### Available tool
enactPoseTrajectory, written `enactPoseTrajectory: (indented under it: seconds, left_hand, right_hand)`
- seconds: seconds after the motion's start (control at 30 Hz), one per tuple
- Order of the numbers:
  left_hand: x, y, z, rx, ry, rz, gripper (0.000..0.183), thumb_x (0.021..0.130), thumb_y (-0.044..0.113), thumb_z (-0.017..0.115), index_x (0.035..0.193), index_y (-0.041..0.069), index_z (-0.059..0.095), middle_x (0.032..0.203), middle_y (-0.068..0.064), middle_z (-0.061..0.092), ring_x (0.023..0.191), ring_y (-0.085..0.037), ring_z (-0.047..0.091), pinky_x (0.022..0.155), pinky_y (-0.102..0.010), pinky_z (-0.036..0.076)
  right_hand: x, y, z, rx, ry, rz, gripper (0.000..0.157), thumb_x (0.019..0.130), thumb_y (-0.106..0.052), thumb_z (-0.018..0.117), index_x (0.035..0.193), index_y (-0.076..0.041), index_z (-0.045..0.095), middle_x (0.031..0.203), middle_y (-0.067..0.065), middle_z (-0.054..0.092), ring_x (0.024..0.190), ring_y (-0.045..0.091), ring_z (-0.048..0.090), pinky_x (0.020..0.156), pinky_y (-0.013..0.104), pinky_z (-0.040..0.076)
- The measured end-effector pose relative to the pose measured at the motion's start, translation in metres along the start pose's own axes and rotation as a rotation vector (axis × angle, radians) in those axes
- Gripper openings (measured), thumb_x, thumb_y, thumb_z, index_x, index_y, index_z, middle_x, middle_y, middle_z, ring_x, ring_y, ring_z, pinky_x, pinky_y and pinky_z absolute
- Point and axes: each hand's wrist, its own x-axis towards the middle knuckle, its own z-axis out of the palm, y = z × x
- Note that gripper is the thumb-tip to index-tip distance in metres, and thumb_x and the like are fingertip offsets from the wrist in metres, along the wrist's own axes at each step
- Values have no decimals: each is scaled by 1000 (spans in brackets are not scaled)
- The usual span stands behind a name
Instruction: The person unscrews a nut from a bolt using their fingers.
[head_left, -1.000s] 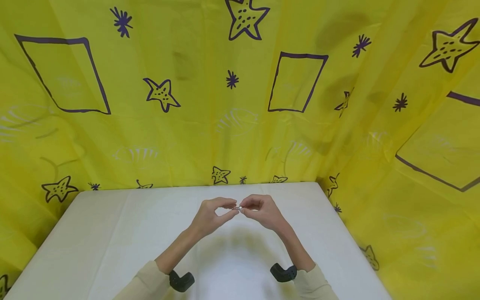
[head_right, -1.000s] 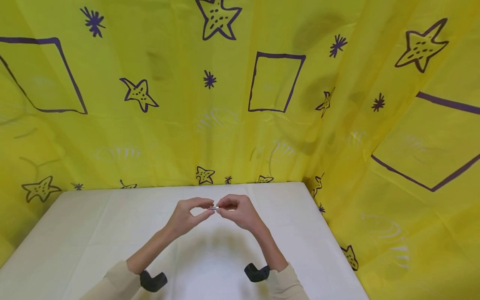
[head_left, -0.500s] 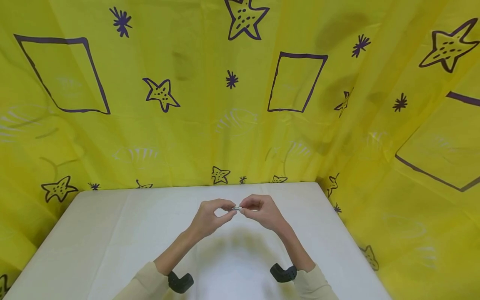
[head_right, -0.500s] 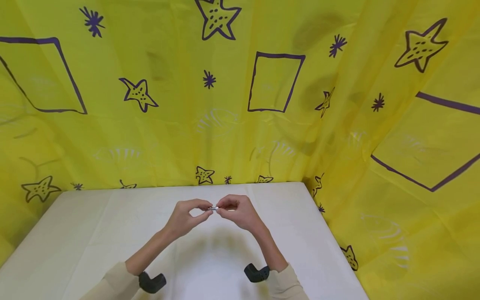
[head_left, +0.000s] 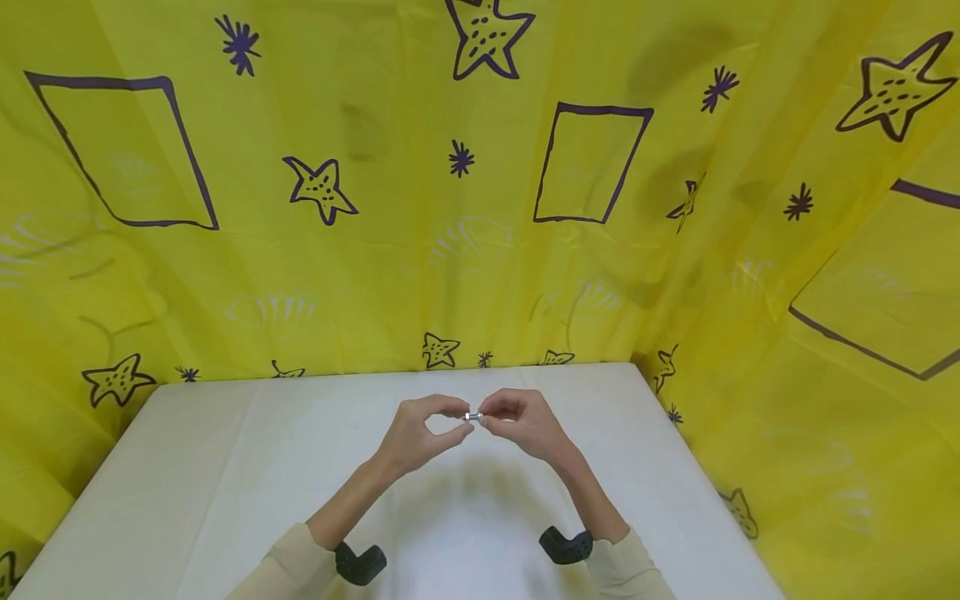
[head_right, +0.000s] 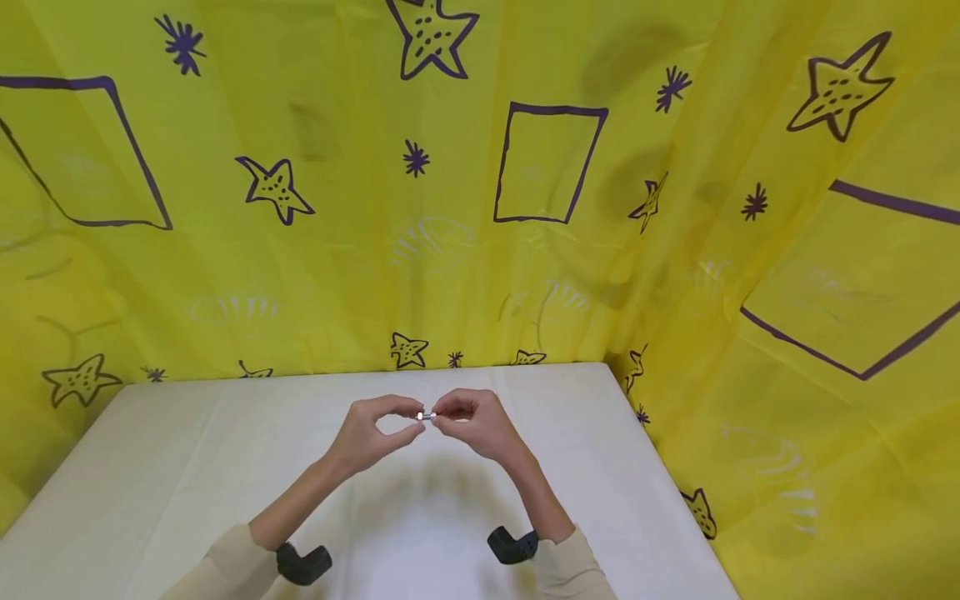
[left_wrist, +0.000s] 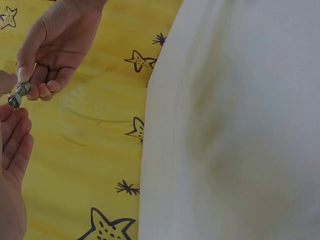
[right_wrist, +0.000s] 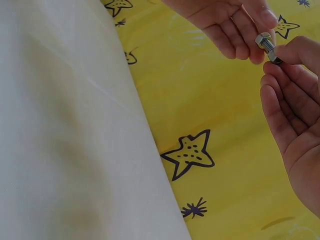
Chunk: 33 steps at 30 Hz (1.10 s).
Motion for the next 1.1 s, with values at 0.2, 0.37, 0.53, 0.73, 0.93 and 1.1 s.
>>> enactPoseTrajectory:
  seconds: [0.2,0.37,0.53,0.73,0.93,1.1]
  left_hand:
    - [0,-3,2,11,-19,110,29,80,-5,80,105,4,70,101,-4,72,92,-18,68,85,-30,57]
    - [0,0,2,7,-25,69,19,84,-4,76,101,4,73,96,-3,74,85,-14,69,79,-27,58]
    - [0,3,1,2,-19,8,10,87,-1,73,96,3,74,89,-4,75,76,-10,69,73,-28,59]
    - [-1,2,1,-8,-12,-7,15,86,0,75,100,1,73,94,-5,75,80,-13,69,76,-30,59]
    - [-1,0,3,19,-9,102,26,80,-4,79,102,4,69,97,-3,71,87,-17,67,79,-29,58]
    - [-1,0,4,27,-17,122,22,82,-6,76,98,6,69,94,-2,70,83,-13,66,76,-25,58]
  right_hand:
    - [-1,0,0,-1,6,-4,9,91,0,68,98,4,73,93,11,71,82,20,66,77,28,58]
    - [-1,0,0,8,10,4,9,91,-1,69,98,4,73,93,11,71,82,21,66,78,28,58]
    - [-1,0,2,2,4,20,10,91,-2,69,99,3,73,94,10,71,84,21,66,80,29,58]
    - [-2,-1,2,-9,6,31,10,91,-3,69,99,2,73,94,10,71,84,22,66,79,29,58]
    - [-1,3,2,-12,2,14,10,91,-2,68,99,4,73,94,11,71,83,21,66,79,29,58]
    - [-1,4,1,-2,0,7,10,91,-1,69,98,4,73,93,10,71,83,21,66,78,28,58]
